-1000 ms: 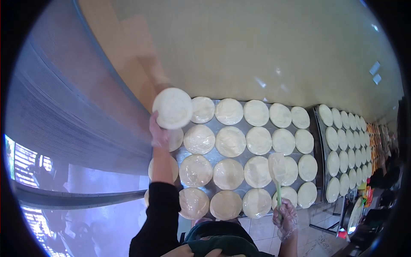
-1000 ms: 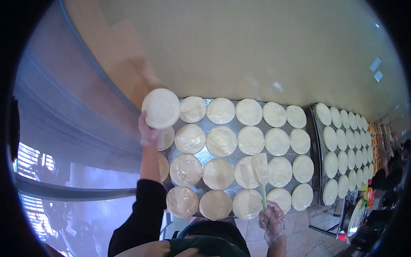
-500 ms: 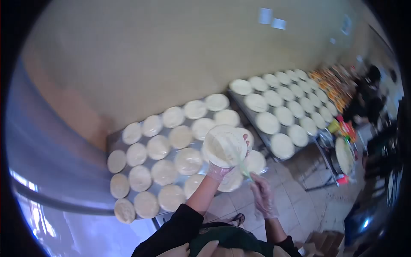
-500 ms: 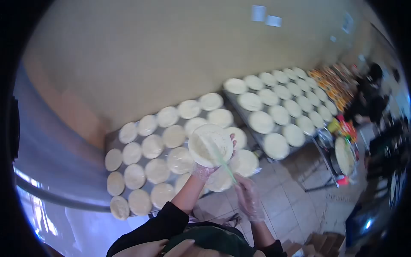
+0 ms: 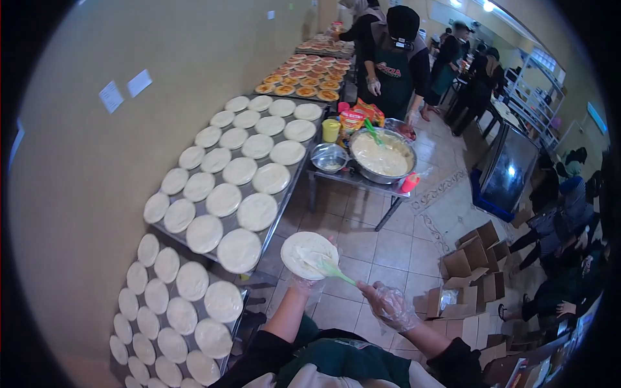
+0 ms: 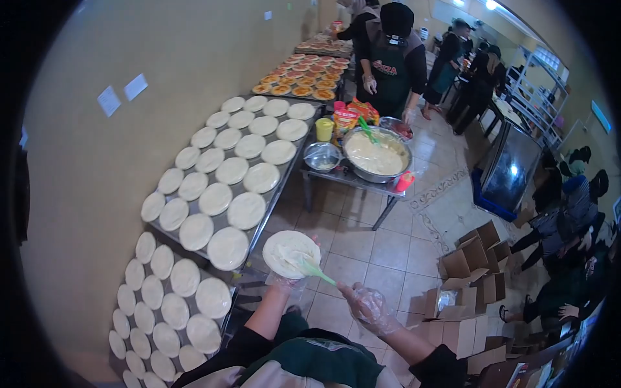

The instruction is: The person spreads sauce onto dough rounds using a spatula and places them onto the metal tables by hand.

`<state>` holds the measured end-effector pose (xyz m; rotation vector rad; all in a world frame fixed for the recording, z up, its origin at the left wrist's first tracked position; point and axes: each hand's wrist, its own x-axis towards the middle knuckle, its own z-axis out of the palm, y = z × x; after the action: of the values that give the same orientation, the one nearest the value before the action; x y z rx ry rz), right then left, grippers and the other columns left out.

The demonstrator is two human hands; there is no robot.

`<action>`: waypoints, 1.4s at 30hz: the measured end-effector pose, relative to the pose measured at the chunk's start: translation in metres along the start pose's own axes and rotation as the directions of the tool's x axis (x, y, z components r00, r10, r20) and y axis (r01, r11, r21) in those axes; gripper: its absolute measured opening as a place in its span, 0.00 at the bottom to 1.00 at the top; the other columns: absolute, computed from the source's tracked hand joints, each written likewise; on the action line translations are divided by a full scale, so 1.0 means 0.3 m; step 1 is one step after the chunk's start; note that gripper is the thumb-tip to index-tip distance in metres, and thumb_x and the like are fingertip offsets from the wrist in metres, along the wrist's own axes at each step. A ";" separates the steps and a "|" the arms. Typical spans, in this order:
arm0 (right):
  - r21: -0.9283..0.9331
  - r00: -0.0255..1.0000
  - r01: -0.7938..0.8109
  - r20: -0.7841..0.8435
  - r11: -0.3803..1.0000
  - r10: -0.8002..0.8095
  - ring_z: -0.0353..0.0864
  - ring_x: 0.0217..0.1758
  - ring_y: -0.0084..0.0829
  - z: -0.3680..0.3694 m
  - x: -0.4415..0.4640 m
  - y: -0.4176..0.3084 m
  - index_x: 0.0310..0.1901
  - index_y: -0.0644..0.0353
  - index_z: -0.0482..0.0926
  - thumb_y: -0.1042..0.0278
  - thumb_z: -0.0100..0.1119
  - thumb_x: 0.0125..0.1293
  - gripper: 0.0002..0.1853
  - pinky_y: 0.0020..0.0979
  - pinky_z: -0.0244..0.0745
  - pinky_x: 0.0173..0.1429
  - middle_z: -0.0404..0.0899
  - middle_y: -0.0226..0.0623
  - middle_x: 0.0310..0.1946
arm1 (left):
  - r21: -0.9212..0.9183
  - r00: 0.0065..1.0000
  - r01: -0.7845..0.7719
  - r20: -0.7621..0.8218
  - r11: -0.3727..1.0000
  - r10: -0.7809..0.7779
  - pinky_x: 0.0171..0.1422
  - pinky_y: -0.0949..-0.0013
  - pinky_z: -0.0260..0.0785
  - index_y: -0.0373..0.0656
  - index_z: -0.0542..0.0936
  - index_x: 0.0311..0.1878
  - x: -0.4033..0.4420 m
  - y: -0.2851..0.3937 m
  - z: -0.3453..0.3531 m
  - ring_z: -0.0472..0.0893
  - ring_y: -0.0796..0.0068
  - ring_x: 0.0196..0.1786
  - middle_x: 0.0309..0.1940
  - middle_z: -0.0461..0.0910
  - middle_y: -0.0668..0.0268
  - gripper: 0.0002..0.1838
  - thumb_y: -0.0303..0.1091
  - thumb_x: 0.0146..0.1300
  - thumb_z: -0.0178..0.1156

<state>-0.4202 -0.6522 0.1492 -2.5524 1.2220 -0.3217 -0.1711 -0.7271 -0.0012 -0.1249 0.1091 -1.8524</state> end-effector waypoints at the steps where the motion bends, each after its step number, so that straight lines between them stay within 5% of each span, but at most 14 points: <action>1: -0.017 0.997 -0.063 0.038 0.998 0.064 0.81 0.26 0.48 -0.015 0.003 0.030 0.64 0.52 0.74 0.73 0.56 0.69 0.22 0.47 0.76 0.28 0.77 0.46 0.31 | 0.019 0.998 0.032 -0.055 0.999 -0.031 0.76 0.39 0.62 0.49 0.67 0.74 0.048 0.006 -0.039 0.66 0.41 0.74 0.73 0.66 0.49 0.38 0.64 0.69 0.50; 6: 0.042 0.966 -0.235 0.119 0.971 0.229 0.82 0.30 0.48 -0.117 0.095 0.296 0.62 0.51 0.76 0.67 0.56 0.73 0.17 0.46 0.77 0.34 0.80 0.46 0.32 | -0.110 0.992 0.123 -0.013 0.986 -0.125 0.75 0.39 0.63 0.46 0.68 0.73 0.337 0.056 -0.059 0.65 0.43 0.73 0.72 0.67 0.49 0.36 0.61 0.71 0.50; 8: 0.243 0.975 -0.223 0.037 0.944 0.221 0.83 0.32 0.47 -0.110 0.140 0.443 0.59 0.52 0.79 0.66 0.57 0.74 0.14 0.44 0.79 0.37 0.81 0.47 0.32 | -0.129 0.981 0.193 0.039 0.973 -0.190 0.75 0.40 0.63 0.44 0.68 0.73 0.463 0.088 -0.069 0.65 0.43 0.73 0.72 0.67 0.49 0.36 0.59 0.71 0.50; 9: 0.238 0.944 -0.328 0.124 0.914 0.306 0.84 0.36 0.51 -0.136 0.185 0.499 0.57 0.51 0.77 0.63 0.55 0.75 0.13 0.49 0.79 0.42 0.84 0.49 0.40 | -0.176 0.971 0.237 0.009 0.955 -0.239 0.76 0.40 0.62 0.43 0.67 0.73 0.540 0.106 -0.099 0.66 0.44 0.73 0.72 0.66 0.49 0.36 0.59 0.71 0.51; 14: 0.391 0.841 -0.537 0.179 0.748 0.510 0.86 0.38 0.49 -0.269 0.426 0.758 0.57 0.51 0.78 0.63 0.51 0.76 0.13 0.48 0.80 0.40 0.84 0.48 0.37 | -0.260 0.952 0.286 -0.029 0.922 -0.303 0.78 0.37 0.57 0.44 0.66 0.75 0.812 0.139 -0.309 0.68 0.44 0.72 0.74 0.64 0.51 0.37 0.60 0.71 0.49; 16: -0.013 0.913 -0.404 0.050 0.915 0.404 0.85 0.37 0.48 -0.282 0.543 0.882 0.60 0.51 0.76 0.62 0.47 0.78 0.15 0.50 0.79 0.38 0.82 0.48 0.39 | -0.221 0.942 0.290 -0.103 0.931 -0.318 0.78 0.32 0.54 0.45 0.67 0.74 0.865 0.148 -0.282 0.68 0.43 0.72 0.75 0.64 0.52 0.37 0.62 0.72 0.45; 19: -0.311 0.872 -0.399 0.162 0.862 0.462 0.86 0.38 0.48 -0.271 0.705 1.061 0.63 0.51 0.73 0.60 0.46 0.78 0.17 0.51 0.79 0.38 0.82 0.49 0.38 | -0.221 0.946 0.299 -0.058 0.928 -0.318 0.77 0.28 0.51 0.45 0.67 0.74 0.935 0.163 -0.309 0.67 0.43 0.73 0.75 0.65 0.52 0.38 0.64 0.71 0.43; 23: -0.441 0.910 -0.276 0.167 0.854 0.380 0.86 0.38 0.49 -0.128 0.911 1.314 0.63 0.52 0.72 0.62 0.47 0.76 0.17 0.50 0.79 0.37 0.82 0.48 0.36 | -0.210 0.944 0.266 -0.139 0.941 -0.298 0.78 0.28 0.51 0.44 0.67 0.74 0.995 0.194 -0.421 0.67 0.43 0.73 0.75 0.65 0.51 0.40 0.65 0.70 0.44; 28: -0.245 0.940 -0.102 0.295 0.964 0.174 0.86 0.39 0.50 0.029 1.178 1.570 0.53 0.57 0.74 0.65 0.46 0.75 0.11 0.49 0.81 0.37 0.82 0.49 0.37 | -0.258 0.901 -0.007 -0.422 0.966 -0.106 0.78 0.27 0.48 0.43 0.67 0.73 0.987 0.181 -0.369 0.66 0.41 0.74 0.75 0.63 0.50 0.41 0.66 0.69 0.45; 30: -0.321 0.951 0.016 0.297 0.947 0.085 0.86 0.40 0.51 0.059 1.237 1.638 0.51 0.57 0.75 0.64 0.46 0.75 0.11 0.49 0.82 0.40 0.82 0.50 0.35 | -0.181 0.936 -0.060 -0.351 0.982 -0.007 0.78 0.27 0.48 0.43 0.66 0.74 1.007 0.144 -0.353 0.65 0.41 0.75 0.76 0.62 0.50 0.41 0.66 0.69 0.45; 32: -0.184 0.892 -0.069 0.429 0.981 0.143 0.86 0.42 0.52 0.096 1.265 1.700 0.51 0.60 0.74 0.62 0.43 0.76 0.13 0.50 0.82 0.43 0.83 0.51 0.37 | -0.106 0.954 -0.105 -0.293 0.989 0.070 0.78 0.27 0.48 0.43 0.65 0.75 1.005 0.101 -0.339 0.64 0.40 0.75 0.76 0.62 0.50 0.42 0.66 0.69 0.46; 34: -0.146 0.863 0.029 0.502 0.989 0.049 0.85 0.44 0.54 0.106 1.278 1.764 0.52 0.62 0.74 0.59 0.39 0.79 0.17 0.52 0.81 0.49 0.83 0.53 0.40 | 0.038 0.939 -0.177 -0.293 0.983 0.180 0.79 0.27 0.48 0.43 0.64 0.75 1.038 0.066 -0.318 0.63 0.40 0.75 0.77 0.59 0.51 0.42 0.66 0.69 0.46; 39: -0.029 0.774 -0.066 0.630 0.997 0.070 0.84 0.51 0.53 0.138 1.271 1.861 0.53 0.62 0.77 0.55 0.38 0.80 0.21 0.47 0.77 0.58 0.83 0.55 0.47 | -0.134 0.917 -0.260 -0.344 0.956 0.201 0.78 0.27 0.49 0.45 0.65 0.75 1.125 0.015 -0.312 0.64 0.39 0.74 0.78 0.58 0.51 0.42 0.67 0.69 0.46; 42: 0.243 0.901 -0.104 0.433 0.964 -0.012 0.84 0.38 0.43 0.206 1.195 1.938 0.53 0.58 0.76 0.53 0.43 0.79 0.18 0.39 0.81 0.46 0.83 0.46 0.39 | -0.195 0.918 -0.288 -0.334 0.938 0.213 0.78 0.27 0.50 0.46 0.65 0.75 1.179 0.004 -0.286 0.65 0.40 0.74 0.77 0.60 0.51 0.42 0.67 0.68 0.45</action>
<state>-0.5985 -1.2706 -0.0877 -2.2020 0.9935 0.0921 -0.2809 -1.0661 -0.0758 0.0133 0.5458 -1.5812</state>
